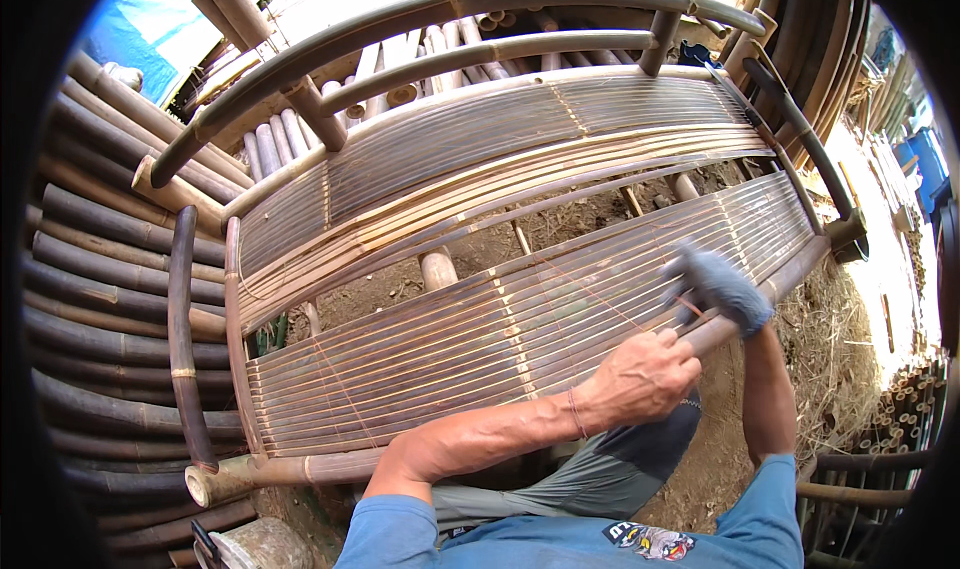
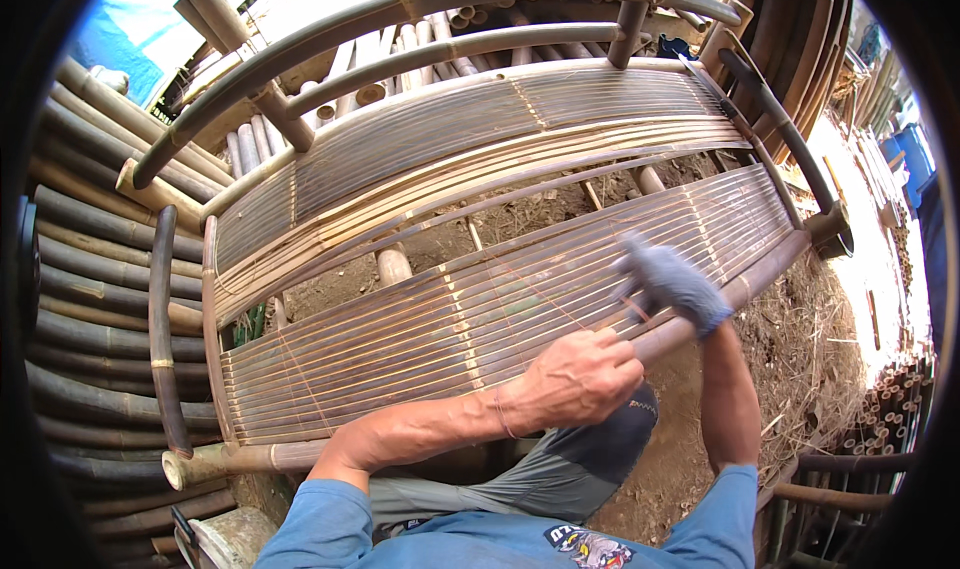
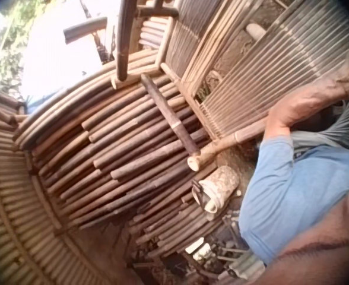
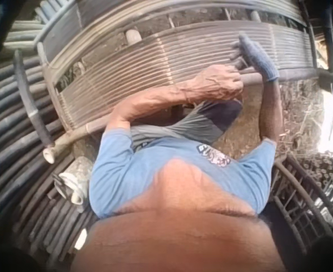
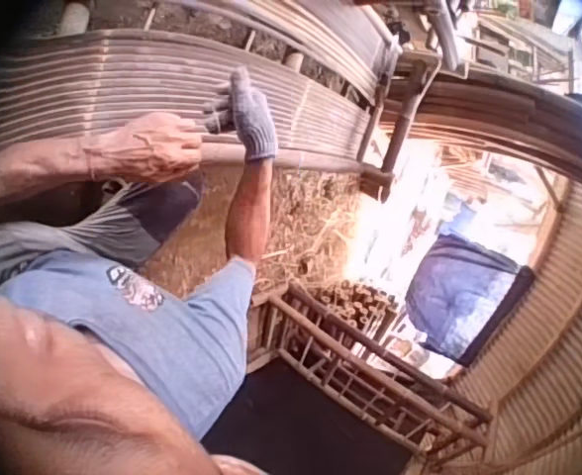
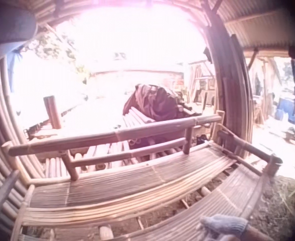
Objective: The person weaves thin bamboo strips into a larger bamboo frame using both hands. They interlace the strips through the frame's structure, occasionally adjusting the position of the strips to maintain alignment.
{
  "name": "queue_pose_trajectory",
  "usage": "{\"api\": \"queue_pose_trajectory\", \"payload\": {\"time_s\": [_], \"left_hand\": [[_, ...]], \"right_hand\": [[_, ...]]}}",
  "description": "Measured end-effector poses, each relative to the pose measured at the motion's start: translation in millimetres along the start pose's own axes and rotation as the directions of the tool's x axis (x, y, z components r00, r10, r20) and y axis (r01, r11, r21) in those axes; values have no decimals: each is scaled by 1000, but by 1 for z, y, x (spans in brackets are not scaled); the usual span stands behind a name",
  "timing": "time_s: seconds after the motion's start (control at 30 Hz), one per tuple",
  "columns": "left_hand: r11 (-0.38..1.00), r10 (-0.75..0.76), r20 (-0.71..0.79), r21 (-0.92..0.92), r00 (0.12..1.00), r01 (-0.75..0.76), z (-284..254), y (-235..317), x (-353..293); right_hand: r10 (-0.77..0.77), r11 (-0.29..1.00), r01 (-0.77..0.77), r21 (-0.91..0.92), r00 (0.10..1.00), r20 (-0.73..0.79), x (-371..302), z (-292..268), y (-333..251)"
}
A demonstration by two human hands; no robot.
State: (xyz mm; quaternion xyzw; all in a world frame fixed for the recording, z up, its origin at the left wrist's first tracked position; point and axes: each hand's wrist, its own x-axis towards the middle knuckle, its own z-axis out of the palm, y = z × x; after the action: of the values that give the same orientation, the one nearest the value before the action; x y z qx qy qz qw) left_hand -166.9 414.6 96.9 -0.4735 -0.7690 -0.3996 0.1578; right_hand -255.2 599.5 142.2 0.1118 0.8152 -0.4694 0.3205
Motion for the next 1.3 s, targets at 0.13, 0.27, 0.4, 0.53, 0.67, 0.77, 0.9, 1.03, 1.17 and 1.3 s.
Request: {"api": "queue_pose_trajectory", "payload": {"time_s": [0.13,0.27,0.4,0.53,0.67,0.77,0.9,1.03,1.17,1.3], "left_hand": [[1000,19,4,-17,1000,-19,-16,12,-6],[886,-438,-180,-250,881,390,-77,-17,-42],[533,-791,-226,201,568,822,-89,-138,-97],[278,-959,158,354,236,893,-76,-174,-89],[355,-926,234,279,295,892,-74,-177,-90],[347,-930,220,276,293,896,-77,-178,-94],[336,-938,184,283,293,899,-69,-174,-95],[339,-939,181,353,292,872,-61,-183,-97],[330,-940,186,268,287,905,-73,-183,-116],[347,-937,135,269,322,898,-75,-170,-102]], "right_hand": [[-483,748,616,-245,759,436,51,95,-7],[-677,734,656,-176,724,-129,40,50,-35],[-862,329,680,655,500,-86,34,11,-52],[-783,559,542,627,594,185,33,17,-76],[-439,508,420,-752,877,194,90,10,-22],[-325,326,404,-855,897,300,77,44,6],[-405,583,597,-551,801,441,36,66,16],[-766,310,874,-374,463,446,24,133,9],[-524,633,691,-349,714,465,10,116,2],[-516,507,676,-536,735,439,19,63,51]]}}
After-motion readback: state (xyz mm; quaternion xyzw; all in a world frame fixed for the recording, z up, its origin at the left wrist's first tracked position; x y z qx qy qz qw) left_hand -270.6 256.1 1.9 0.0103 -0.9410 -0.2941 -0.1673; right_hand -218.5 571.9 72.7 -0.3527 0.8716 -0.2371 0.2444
